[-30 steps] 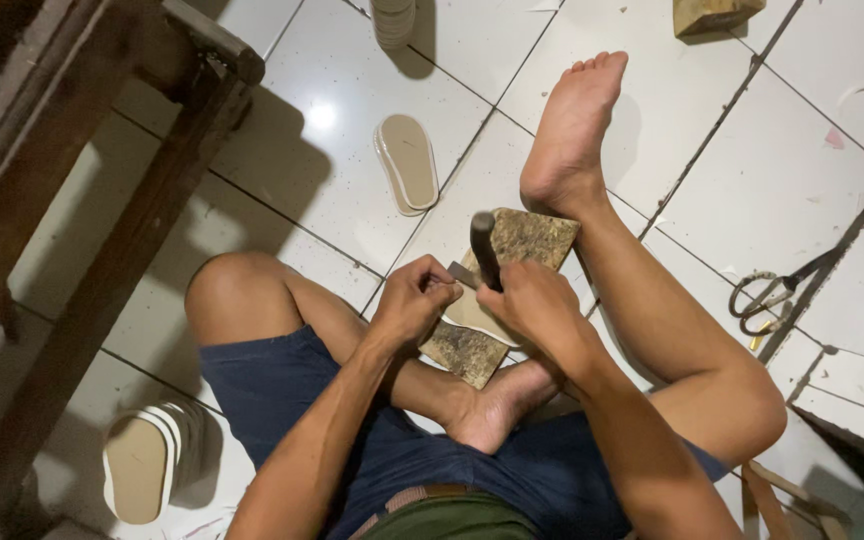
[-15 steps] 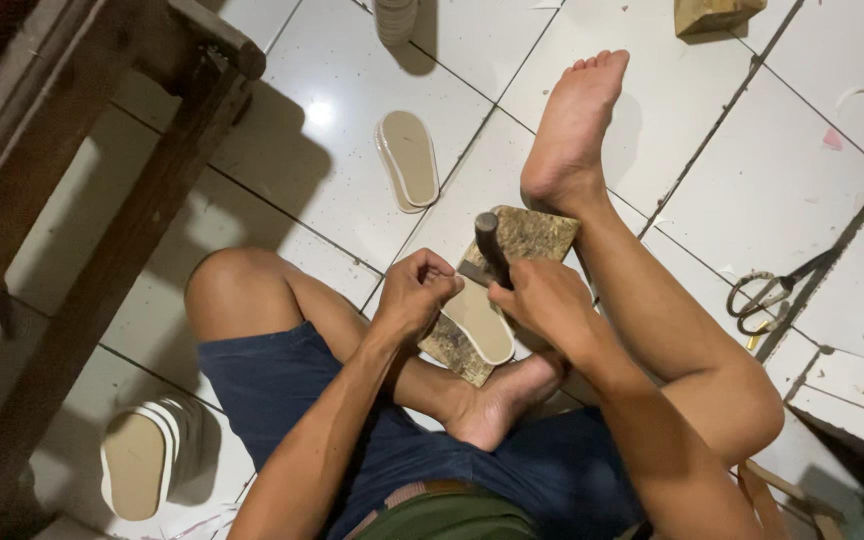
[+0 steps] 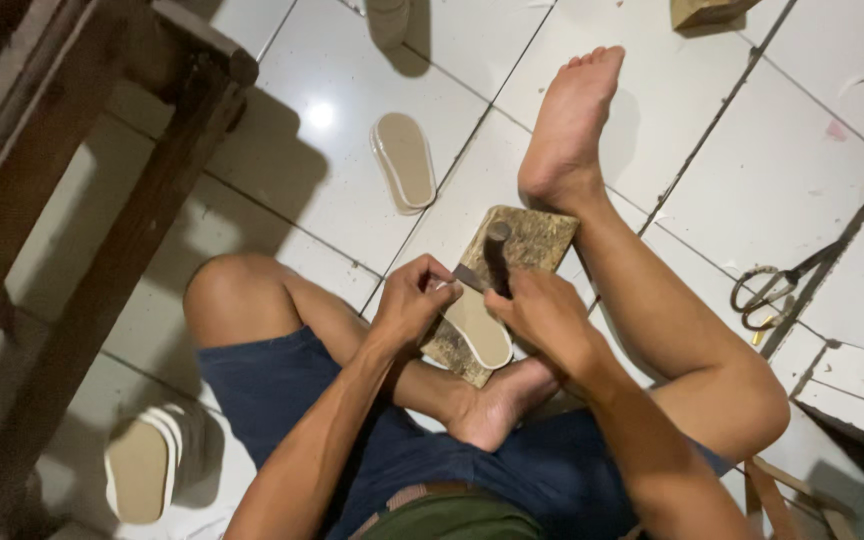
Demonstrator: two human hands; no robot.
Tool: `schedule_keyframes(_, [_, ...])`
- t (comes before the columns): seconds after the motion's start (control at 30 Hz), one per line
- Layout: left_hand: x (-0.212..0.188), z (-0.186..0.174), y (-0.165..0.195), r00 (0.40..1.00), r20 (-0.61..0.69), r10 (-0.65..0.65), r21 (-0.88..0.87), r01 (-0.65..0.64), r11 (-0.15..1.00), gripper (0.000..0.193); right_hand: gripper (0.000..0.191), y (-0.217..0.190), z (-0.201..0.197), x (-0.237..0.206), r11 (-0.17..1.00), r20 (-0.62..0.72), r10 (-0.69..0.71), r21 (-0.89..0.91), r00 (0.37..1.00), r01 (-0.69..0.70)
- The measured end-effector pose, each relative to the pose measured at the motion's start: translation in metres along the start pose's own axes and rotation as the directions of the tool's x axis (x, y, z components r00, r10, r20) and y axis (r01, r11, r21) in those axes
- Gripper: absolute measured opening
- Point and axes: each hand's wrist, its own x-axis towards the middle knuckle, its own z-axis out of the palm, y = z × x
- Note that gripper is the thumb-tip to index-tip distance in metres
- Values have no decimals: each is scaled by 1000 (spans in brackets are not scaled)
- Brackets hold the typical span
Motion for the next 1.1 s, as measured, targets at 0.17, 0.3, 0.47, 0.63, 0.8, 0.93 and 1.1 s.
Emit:
schedule_keyframes(0.17, [-3, -12, 7, 990, 89, 113, 237, -131, 963, 24, 41, 5, -8, 9, 992, 112, 57, -116, 992, -44])
schedule_keyframes(0.3, [1, -12, 15, 989, 128, 73, 225, -101, 969, 18, 42, -1, 0, 16, 999, 42, 2, -54, 999, 1])
schedule_keyframes(0.47, [-1, -2, 17, 1000, -6, 10, -218, -11, 976, 21, 39, -1, -1, 4, 998, 73, 62, -21, 995, -60])
schedule_keyframes(0.63, [-4, -11, 17, 995, 85, 50, 254, -70, 965, 21, 44, 1, -2, 10, 993, 66, 71, -97, 995, -64])
schedule_keyframes(0.8, [3, -6, 13, 998, 56, 1, 78, -5, 997, 18, 44, 0, 8, 9, 999, -1, 43, -18, 999, -43])
schedule_keyframes(0.93, [2, -2, 12, 998, -33, 49, 3, -49, 999, 27, 44, 6, 2, -1, 999, 46, 33, -35, 998, -31])
schedule_keyframes(1.1, [-7, -9, 27, 992, 105, 67, 272, -94, 958, 17, 43, 3, -3, 14, 990, 41, 136, -48, 990, -134])
